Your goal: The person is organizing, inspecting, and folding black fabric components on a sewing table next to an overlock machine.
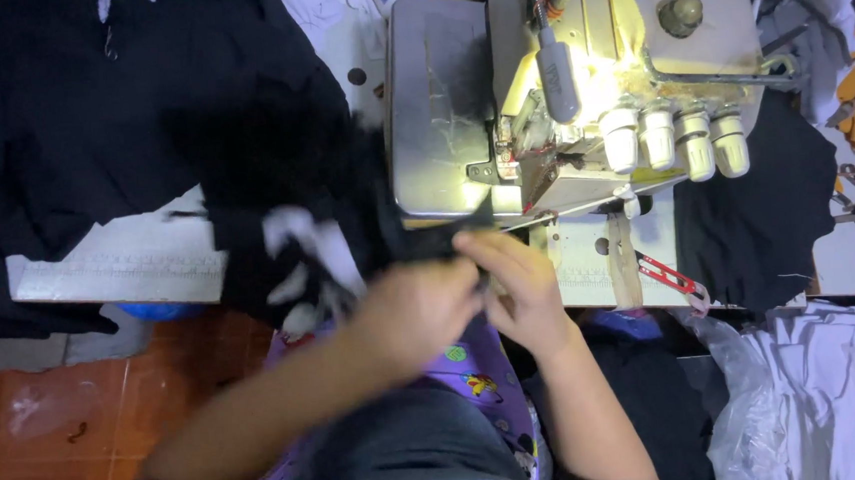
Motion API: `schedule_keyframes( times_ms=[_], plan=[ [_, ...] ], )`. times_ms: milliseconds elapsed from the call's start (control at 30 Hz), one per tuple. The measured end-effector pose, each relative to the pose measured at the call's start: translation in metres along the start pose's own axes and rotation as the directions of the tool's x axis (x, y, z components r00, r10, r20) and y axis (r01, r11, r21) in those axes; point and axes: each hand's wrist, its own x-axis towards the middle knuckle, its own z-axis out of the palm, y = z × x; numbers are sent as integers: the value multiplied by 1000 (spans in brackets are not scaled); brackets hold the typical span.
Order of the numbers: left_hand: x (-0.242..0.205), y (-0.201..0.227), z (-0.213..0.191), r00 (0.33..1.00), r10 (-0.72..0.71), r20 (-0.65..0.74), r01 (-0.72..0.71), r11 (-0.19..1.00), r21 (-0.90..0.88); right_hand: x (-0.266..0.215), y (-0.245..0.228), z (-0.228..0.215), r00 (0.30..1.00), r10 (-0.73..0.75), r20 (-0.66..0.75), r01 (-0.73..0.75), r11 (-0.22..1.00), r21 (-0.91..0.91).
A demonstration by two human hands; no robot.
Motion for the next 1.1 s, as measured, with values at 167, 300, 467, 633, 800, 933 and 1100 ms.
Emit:
schedule_keyframes(
  times_ms=[167, 300, 467, 633, 800, 933, 1100],
  plan=[
    [-63, -3, 42, 949, -24, -315, -97, 927, -362, -13, 26, -4, 974, 166, -156, -190, 970, -152],
    [-102, -19, 100, 946, -286, 152, 191, 110, -975, -39, -35, 26, 987, -115, -109, 105, 990, -97],
    [-82, -16, 18, 474, -576, 665, 591, -352, -726, -33, -111, 36, 738, -439, 512, 320, 896, 307],
    [-116, -35, -9, 747, -642, 172, 603, 546, -581, -63, -45, 1, 974, 211, 82, -214, 977, 23],
    [-93, 43, -31, 918, 383, 100, -341, 893, -294, -125, 1, 52, 916, 333, 223, -388, 873, 294],
    [-51, 96, -136, 874, 439, 209, 39, 366, -930, -124, -5, 124, 866, -395, 308, 154, 795, 587],
    [-47, 73, -92, 920, -193, 342, 389, 555, -735, -146, -56, -112, 980, 1, 197, -35, 985, 169]
  ],
)
